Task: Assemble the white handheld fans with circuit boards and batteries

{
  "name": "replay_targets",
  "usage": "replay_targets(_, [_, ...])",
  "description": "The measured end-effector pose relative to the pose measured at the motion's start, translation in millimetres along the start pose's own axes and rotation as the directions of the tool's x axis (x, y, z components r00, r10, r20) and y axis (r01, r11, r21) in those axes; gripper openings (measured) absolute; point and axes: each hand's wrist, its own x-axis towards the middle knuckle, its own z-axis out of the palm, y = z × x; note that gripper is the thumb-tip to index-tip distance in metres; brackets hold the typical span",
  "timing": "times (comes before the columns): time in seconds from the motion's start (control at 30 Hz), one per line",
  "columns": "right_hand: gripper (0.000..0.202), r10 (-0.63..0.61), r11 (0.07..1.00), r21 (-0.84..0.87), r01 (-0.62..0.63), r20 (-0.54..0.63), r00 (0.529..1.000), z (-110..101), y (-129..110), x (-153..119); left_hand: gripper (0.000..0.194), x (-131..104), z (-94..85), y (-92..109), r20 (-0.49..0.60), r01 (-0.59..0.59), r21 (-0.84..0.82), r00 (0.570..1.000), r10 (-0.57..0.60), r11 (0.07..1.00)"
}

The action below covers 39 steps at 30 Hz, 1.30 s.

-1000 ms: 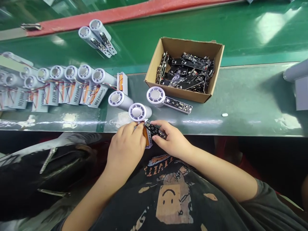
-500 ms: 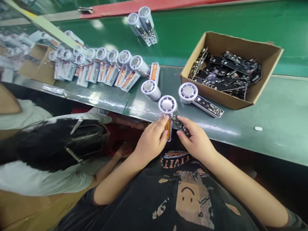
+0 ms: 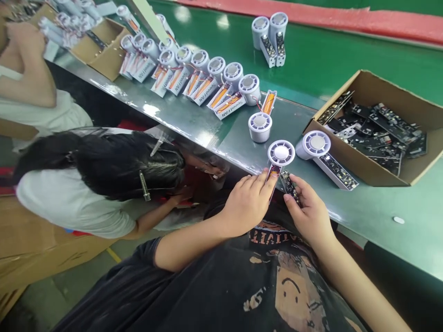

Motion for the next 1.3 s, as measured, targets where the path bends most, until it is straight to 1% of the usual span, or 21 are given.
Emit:
replay_targets(0.1, [0.048,0.054,0.998,0.028,-0.054,0.007,0.999,0.2,-3.1,0.6,0.045,4.0,-4.5,-1.7,0.075,0.041,-0.06,0.997,-0.037,0.997])
replay_targets(0.17, [0.047,0.053,0.998,0.039,-0.054,0.013,0.999,0.7,-5.1,1.2,0.046,8.6,-10.1,-3.6,0.117,0.069,-0.082,0.991,-0.059,0.994])
replay_targets(0.27, [0.046,0.049,0.999,0.022,-0.049,0.004,0.999,1.5,-6.7,1.6,0.039,16.6,-20.2,-5.7,0.169,0.082,-0.079,0.983,-0.068,0.994])
replay_targets(0.33, [0.046,0.017,1.0,-0.023,-0.017,-0.014,1.0,1.4,-8.4,0.8,0.035,20.9,-25.6,-5.9,0.193,0.071,-0.061,0.979,-0.058,0.996])
replay_targets(0.4, [0.046,-0.053,0.994,-0.098,0.05,-0.038,0.998,0.6,-12.2,-0.5,0.033,23.7,-28.3,-5.1,0.201,0.054,-0.033,0.979,-0.046,0.998])
replay_targets(0.47, [0.045,-0.125,0.975,-0.191,0.115,-0.043,0.991,-0.6,-17.9,-1.6,0.038,25.4,-27.6,-4.2,0.2,0.03,0.003,0.979,-0.03,1.0])
replay_targets(0.53, [0.045,-0.154,0.946,-0.29,0.141,-0.022,0.988,-1.6,-23.9,-2.1,0.041,26.4,-24.3,-4.2,0.195,0.004,0.038,0.981,-0.011,0.999])
replay_targets(0.6, [0.046,-0.142,0.919,-0.374,0.127,-0.011,0.99,-2.2,-28.4,-2.3,0.042,26.6,-20.1,-5.8,0.184,-0.011,0.039,0.983,0.003,0.999])
replay_targets(0.67, [0.048,-0.116,0.902,-0.421,0.096,-0.022,0.993,-2.4,-30.0,-2.6,0.042,25.4,-16.3,-9.0,0.16,-0.021,-0.009,0.987,0.023,1.0])
replay_targets(0.77, [0.049,-0.095,0.905,-0.42,0.068,-0.044,0.995,-2.4,-28.1,-3.3,0.042,20.8,-12.8,-14.3,0.073,-0.051,-0.065,0.996,0.056,0.997])
replay_targets(0.83, [0.048,-0.102,0.915,-0.396,0.073,-0.053,0.993,-2.6,-25.6,-3.7,0.038,17.9,-12.0,-16.2,0.009,-0.07,-0.054,0.997,0.07,0.996])
replay_targets(0.9, [0.048,-0.117,0.924,-0.373,0.087,-0.058,0.991,-3.0,-23.5,-3.7,0.034,17.1,-12.2,-16.1,-0.017,-0.076,-0.039,0.997,0.076,0.996])
replay_targets(1.17, [0.047,-0.144,0.932,-0.343,0.115,-0.062,0.988,-4.5,-20.3,-2.8,0.032,23.1,-17.3,-13.7,0.005,-0.049,-0.02,0.999,0.05,0.999])
replay_targets(1.3, [0.046,-0.155,0.92,-0.37,0.127,-0.046,0.987,-5.2,-21.6,-2.9,0.034,22.6,-20.4,-10.7,0.044,-0.021,0.022,0.999,0.02,1.0])
